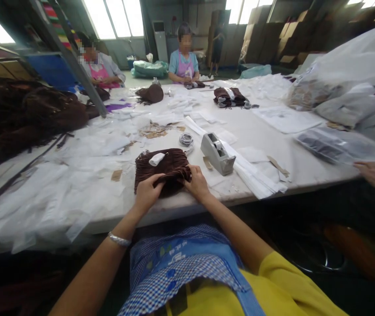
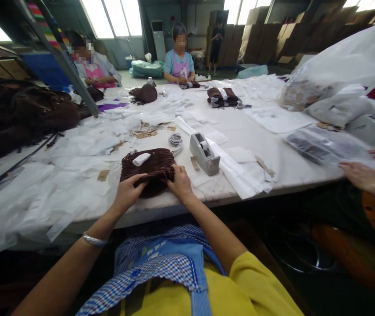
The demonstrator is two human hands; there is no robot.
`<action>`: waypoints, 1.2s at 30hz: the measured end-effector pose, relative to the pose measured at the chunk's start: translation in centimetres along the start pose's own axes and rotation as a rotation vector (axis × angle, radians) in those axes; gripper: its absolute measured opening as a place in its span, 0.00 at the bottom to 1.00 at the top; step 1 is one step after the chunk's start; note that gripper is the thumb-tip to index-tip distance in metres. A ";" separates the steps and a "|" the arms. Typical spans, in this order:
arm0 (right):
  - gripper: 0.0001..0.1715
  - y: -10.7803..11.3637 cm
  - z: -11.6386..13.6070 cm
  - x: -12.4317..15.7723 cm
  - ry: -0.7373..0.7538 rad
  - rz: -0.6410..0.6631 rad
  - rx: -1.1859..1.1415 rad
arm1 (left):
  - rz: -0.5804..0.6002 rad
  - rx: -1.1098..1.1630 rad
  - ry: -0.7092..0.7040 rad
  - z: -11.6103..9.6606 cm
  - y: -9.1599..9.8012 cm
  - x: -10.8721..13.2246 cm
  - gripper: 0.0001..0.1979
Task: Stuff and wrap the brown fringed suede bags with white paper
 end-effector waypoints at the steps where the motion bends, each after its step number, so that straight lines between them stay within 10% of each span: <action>1: 0.34 0.0 -0.4 -0.3 -0.046 -0.032 -0.027 | 0.018 0.030 0.022 0.2 0.5 -0.9 0.15; 7: 0.24 -1.2 -1.2 -0.3 -0.181 -0.037 -0.147 | 0.109 -0.025 -0.076 -1.6 1.4 -3.4 0.18; 17: 0.26 -0.1 -2.1 0.2 -0.154 0.110 -0.209 | 0.098 -0.115 -0.313 -1.4 -3.2 2.8 0.32; 23: 0.14 0.0 -4.4 -0.3 -0.289 0.111 -0.210 | 0.130 -0.074 -0.256 0.2 1.8 -0.6 0.28; 29: 0.21 -1.7 -4.8 -0.5 -0.370 0.271 -0.445 | -0.086 -0.327 0.108 7.1 7.4 -1.9 0.24; 36: 0.21 -3.2 -3.9 0.3 -0.529 0.375 -0.766 | -0.096 -0.058 0.334 12.2 3.9 0.0 0.19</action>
Point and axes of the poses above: each hand's wrist, its own x-axis away from the middle knuckle, its own y-axis out of the back of the hand, z = x × y, the point moved 10 cm from there along -x, towards the middle knuckle, and after that the axes turned 14 degrees about -x, right-handed, at the moved point
